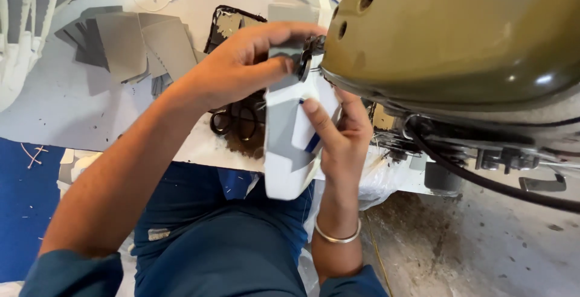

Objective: The person repeatedly picks up white shoe upper parts and gray fabric pieces, aligns them, and feeds them into a sewing machine to stitch them together. The person then removes the stitched parts and places them on a pile on the table.

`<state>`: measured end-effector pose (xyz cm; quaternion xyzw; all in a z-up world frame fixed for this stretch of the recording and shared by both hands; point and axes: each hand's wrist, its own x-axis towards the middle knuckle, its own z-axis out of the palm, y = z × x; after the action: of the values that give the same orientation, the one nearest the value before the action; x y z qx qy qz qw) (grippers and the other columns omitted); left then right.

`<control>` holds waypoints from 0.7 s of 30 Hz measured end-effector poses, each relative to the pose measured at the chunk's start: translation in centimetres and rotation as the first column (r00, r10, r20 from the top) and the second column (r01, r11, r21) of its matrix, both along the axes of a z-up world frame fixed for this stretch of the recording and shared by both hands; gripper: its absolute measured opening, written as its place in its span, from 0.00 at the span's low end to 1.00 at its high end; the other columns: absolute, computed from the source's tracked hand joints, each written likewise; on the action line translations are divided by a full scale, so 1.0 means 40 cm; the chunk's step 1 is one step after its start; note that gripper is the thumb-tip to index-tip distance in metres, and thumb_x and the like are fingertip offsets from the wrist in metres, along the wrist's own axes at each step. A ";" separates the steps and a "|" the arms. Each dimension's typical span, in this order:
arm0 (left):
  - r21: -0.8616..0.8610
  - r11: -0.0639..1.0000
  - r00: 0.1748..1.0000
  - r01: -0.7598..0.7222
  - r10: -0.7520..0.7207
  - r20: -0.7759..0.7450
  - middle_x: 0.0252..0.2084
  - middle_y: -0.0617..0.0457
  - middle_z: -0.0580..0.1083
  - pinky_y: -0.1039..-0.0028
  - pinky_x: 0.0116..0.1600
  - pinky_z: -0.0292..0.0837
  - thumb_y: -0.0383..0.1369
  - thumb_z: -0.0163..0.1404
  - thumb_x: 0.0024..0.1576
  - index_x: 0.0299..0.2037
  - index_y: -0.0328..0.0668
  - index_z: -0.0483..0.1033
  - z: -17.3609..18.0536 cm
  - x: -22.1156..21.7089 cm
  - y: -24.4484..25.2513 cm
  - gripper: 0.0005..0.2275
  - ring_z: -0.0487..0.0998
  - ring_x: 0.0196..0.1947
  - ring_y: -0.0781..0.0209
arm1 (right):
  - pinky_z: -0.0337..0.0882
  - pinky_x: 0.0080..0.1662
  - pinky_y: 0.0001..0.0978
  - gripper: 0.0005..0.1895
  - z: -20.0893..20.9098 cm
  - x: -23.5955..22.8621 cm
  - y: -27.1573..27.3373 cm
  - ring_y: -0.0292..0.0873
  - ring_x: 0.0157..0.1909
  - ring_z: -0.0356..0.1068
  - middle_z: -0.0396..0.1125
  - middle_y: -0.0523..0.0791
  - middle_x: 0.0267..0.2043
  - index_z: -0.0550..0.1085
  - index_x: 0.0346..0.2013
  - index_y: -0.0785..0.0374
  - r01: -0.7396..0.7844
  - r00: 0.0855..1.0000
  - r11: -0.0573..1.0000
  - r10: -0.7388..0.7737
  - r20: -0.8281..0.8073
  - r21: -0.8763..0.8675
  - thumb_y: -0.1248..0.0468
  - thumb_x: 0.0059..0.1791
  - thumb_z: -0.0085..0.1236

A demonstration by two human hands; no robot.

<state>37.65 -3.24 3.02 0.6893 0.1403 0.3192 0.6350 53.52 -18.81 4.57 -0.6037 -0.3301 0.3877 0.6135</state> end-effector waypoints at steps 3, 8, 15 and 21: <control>-0.309 0.946 0.983 0.097 -0.042 0.177 0.65 0.50 0.72 0.71 0.69 0.68 0.25 0.47 0.68 0.71 0.37 0.65 -0.024 0.005 -0.033 0.20 0.71 0.64 0.65 | 0.72 0.57 0.31 0.22 0.012 0.055 0.011 0.40 0.53 0.72 0.73 0.50 0.54 0.74 0.59 0.73 -0.018 0.999 0.998 0.016 -0.042 -0.053 0.71 0.51 0.67; -0.200 0.969 0.967 -0.146 0.182 0.179 0.73 0.47 0.67 0.70 0.79 0.58 0.24 0.48 0.69 0.74 0.33 0.61 -0.057 0.014 -0.120 0.22 0.65 0.73 0.62 | 0.72 0.59 0.33 0.20 0.049 0.105 0.043 0.41 0.55 0.73 0.74 0.48 0.54 0.75 0.56 0.71 -0.056 0.991 0.994 0.067 0.114 -0.095 0.71 0.50 0.69; -0.202 0.934 0.923 -0.294 0.333 0.193 0.77 0.47 0.60 0.72 0.79 0.55 0.22 0.44 0.71 0.77 0.33 0.56 -0.070 0.051 -0.151 0.23 0.59 0.77 0.62 | 0.69 0.66 0.42 0.17 -0.107 0.296 0.013 0.48 0.62 0.72 0.73 0.48 0.59 0.76 0.56 0.63 -0.047 0.538 0.960 0.257 0.803 -0.276 0.65 0.53 0.64; -0.015 0.887 0.879 -0.462 0.460 0.127 0.75 0.41 0.61 0.68 0.79 0.54 0.21 0.45 0.72 0.74 0.32 0.55 -0.023 0.071 -0.128 0.22 0.59 0.77 0.54 | 0.55 0.69 0.55 0.26 -0.321 0.433 0.041 0.63 0.70 0.58 0.60 0.56 0.71 0.67 0.68 0.66 0.014 0.020 0.977 0.213 0.977 -0.213 0.63 0.56 0.60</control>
<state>40.51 -8.36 2.08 0.6194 0.2568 0.5054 0.5431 70.85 -17.19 -8.28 -0.7252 -0.6722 -0.0753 0.1291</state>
